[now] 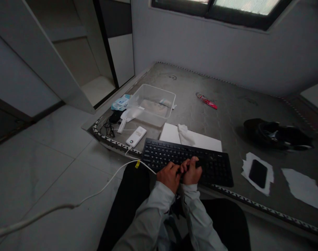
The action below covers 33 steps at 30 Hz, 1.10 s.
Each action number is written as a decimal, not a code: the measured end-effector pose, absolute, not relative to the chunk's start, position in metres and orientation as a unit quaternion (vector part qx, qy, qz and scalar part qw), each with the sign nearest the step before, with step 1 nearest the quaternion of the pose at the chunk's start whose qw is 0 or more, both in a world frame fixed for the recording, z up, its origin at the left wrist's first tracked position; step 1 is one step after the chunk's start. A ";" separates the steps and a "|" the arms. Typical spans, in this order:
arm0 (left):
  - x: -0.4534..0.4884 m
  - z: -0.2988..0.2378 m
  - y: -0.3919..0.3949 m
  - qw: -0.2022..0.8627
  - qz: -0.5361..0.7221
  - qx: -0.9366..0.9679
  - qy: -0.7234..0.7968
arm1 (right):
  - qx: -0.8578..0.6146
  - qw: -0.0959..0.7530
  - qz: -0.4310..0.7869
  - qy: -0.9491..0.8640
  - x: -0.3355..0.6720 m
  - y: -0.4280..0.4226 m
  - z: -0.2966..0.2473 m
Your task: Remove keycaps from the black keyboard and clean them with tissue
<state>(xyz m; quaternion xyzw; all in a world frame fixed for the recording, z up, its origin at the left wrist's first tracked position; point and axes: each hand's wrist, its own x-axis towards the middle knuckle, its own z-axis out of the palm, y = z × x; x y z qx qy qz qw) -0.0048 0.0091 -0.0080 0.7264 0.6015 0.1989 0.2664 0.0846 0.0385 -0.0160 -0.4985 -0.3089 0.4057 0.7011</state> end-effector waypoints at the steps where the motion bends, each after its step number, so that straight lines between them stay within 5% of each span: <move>1: -0.005 -0.008 0.009 0.268 0.197 0.726 0.602 | -0.499 0.705 0.401 -0.306 0.083 0.038 -0.016; 22: -0.006 -0.006 0.009 0.273 0.213 0.726 0.594 | -0.405 0.783 0.405 -0.241 0.095 0.027 -0.022; 33: -0.006 -0.006 0.008 0.266 0.212 0.730 0.593 | -0.445 0.724 0.456 -0.264 0.100 0.037 -0.015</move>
